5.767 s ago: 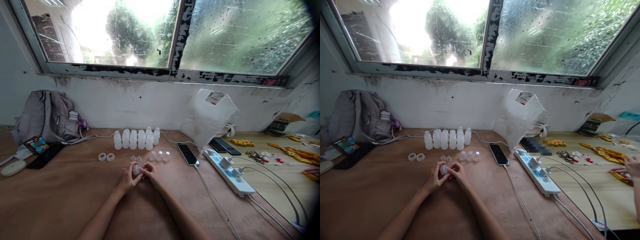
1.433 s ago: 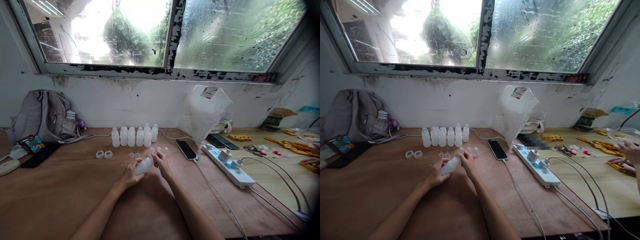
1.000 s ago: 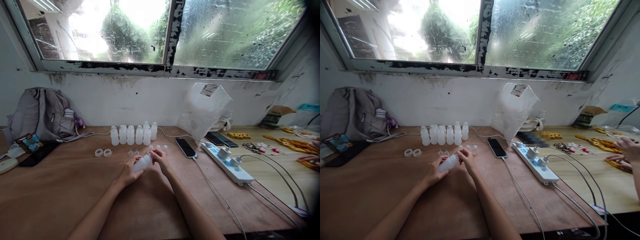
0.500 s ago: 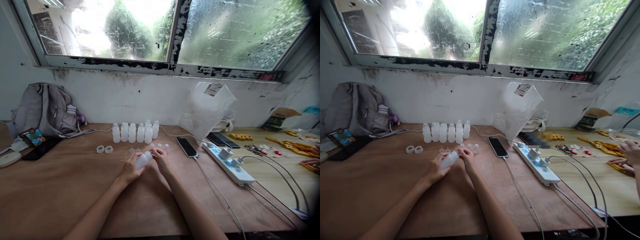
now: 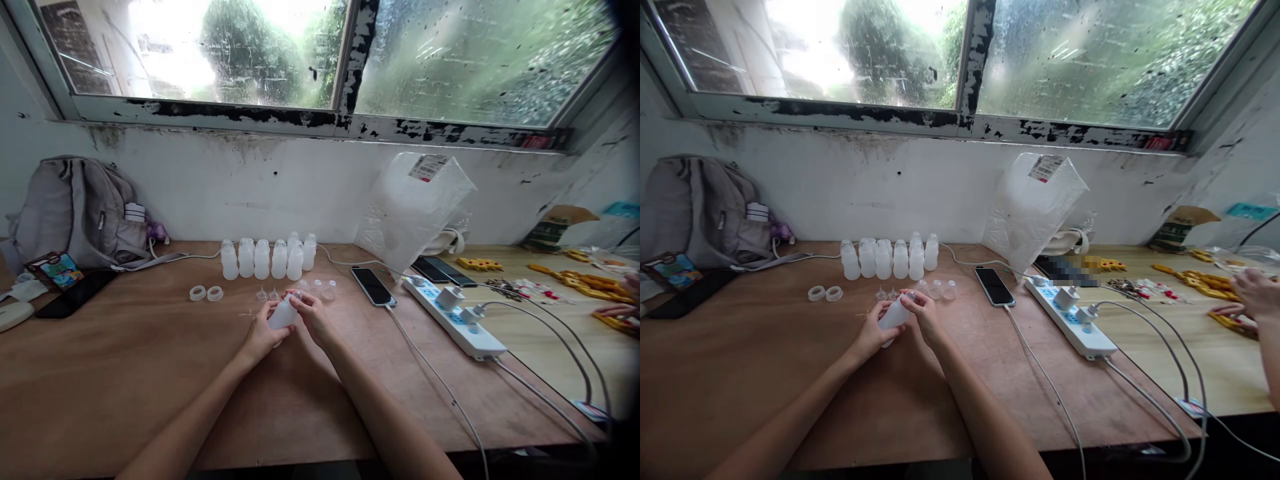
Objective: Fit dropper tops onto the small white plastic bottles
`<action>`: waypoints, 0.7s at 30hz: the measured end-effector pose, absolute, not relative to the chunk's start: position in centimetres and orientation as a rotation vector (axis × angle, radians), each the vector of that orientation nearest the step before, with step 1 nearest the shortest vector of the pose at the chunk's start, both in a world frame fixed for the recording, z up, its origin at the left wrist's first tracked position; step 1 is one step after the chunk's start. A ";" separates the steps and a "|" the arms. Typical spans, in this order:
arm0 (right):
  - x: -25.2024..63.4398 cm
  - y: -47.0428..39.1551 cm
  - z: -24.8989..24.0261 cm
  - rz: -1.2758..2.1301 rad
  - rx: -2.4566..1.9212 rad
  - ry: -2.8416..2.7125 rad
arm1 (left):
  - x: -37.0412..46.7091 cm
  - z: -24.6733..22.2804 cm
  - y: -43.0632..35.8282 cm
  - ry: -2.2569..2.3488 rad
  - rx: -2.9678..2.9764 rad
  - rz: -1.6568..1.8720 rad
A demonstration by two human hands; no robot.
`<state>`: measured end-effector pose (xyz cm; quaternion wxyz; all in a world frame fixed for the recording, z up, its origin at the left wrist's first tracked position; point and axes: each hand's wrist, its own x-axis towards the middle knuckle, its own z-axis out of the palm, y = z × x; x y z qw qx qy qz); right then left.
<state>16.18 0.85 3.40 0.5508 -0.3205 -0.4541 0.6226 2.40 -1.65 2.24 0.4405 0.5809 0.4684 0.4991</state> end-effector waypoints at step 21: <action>16.3 1.1 3.3 1.254 -0.809 -1.252 | 3.1 3.1 -2.7 1.274 1.706 1.169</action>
